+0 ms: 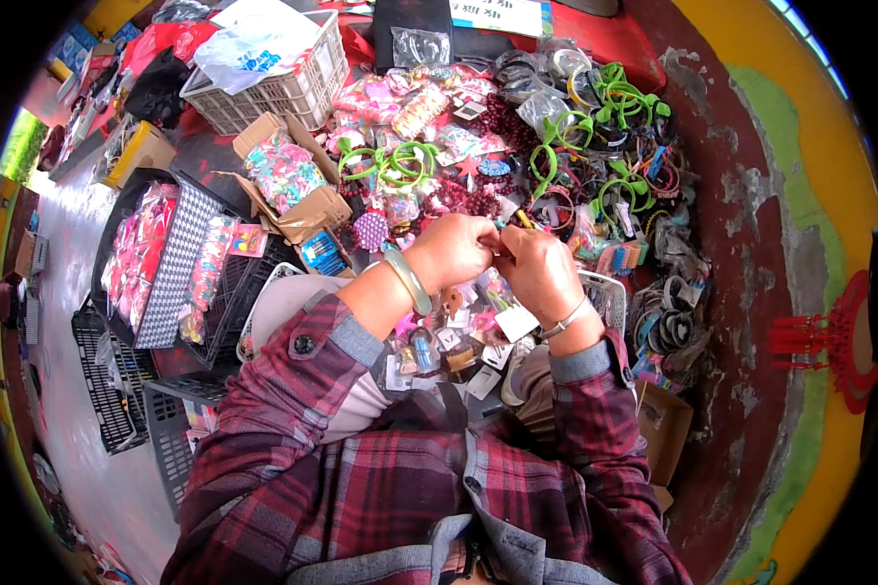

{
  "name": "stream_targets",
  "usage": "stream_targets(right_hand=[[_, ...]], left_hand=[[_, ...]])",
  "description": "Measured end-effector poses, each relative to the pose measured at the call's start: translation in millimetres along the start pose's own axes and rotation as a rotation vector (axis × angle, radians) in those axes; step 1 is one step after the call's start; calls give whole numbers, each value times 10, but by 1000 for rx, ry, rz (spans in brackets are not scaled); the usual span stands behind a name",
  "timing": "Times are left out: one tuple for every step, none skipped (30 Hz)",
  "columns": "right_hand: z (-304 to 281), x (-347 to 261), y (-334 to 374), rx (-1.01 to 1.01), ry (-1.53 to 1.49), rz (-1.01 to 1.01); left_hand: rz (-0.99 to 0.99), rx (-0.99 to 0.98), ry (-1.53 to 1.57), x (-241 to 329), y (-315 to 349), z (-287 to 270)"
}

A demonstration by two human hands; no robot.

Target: The person sits on the floor and sorts through a large pile of small items, including hair accessories and packaged goods. They pick up items, examine them, and place them into different piles or containers.

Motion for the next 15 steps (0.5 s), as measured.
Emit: stream_targets(right_hand=[[-10, -16, 1, 18, -28, -18], [-17, -36, 0, 35, -56, -36], [-27, -51, 2, 53, -84, -54], [-21, -57, 4, 42, -82, -66], [-13, -61, 6, 32, -80, -78], [-4, -65, 8, 21, -78, -90], [-1, -65, 11, 29, -66, -104], [10, -59, 10, 37, -54, -118], [10, -55, 6, 45, -42, -131], [-5, -56, 7, 58, -21, -132], [-39, -63, -1, 71, 0, -133], [-73, -70, -11, 84, 21, -134], [-173, -60, -15, 184, 13, -114], [-269, -54, -16, 284, 5, -94], [-370, -53, 3, 384, -3, -74]], left_hand=[[-6, 0, -18, -23, -5, 11], [-13, 1, -36, -43, -10, 17], [-20, 1, -55, -61, -13, 23], [-29, -13, -50, -60, -10, 37], [-37, -26, -46, -58, 2, 54], [-45, -40, -41, -50, 13, 68], [-39, -54, -92, -4, 22, 73], [-32, -68, -143, 59, 32, 70], [-24, -82, -194, 105, 34, 73], [-33, -85, -177, 106, 42, 80], [-41, -87, -160, 99, 36, 82], [-50, -91, -142, 84, 25, 85], [-78, -45, -123, 13, 10, 56], [-107, 2, -104, -89, -5, 29], [-136, 49, -85, -173, -18, -4]])
Point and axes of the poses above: each hand's wrist, its own y-axis away from the middle knuckle, its own z-axis out of the palm, x = y × z, the point moved 8 cm from there along -y, towards the middle knuckle, and after that the axes turned 4 degrees about -x, right-handed, at the moved point
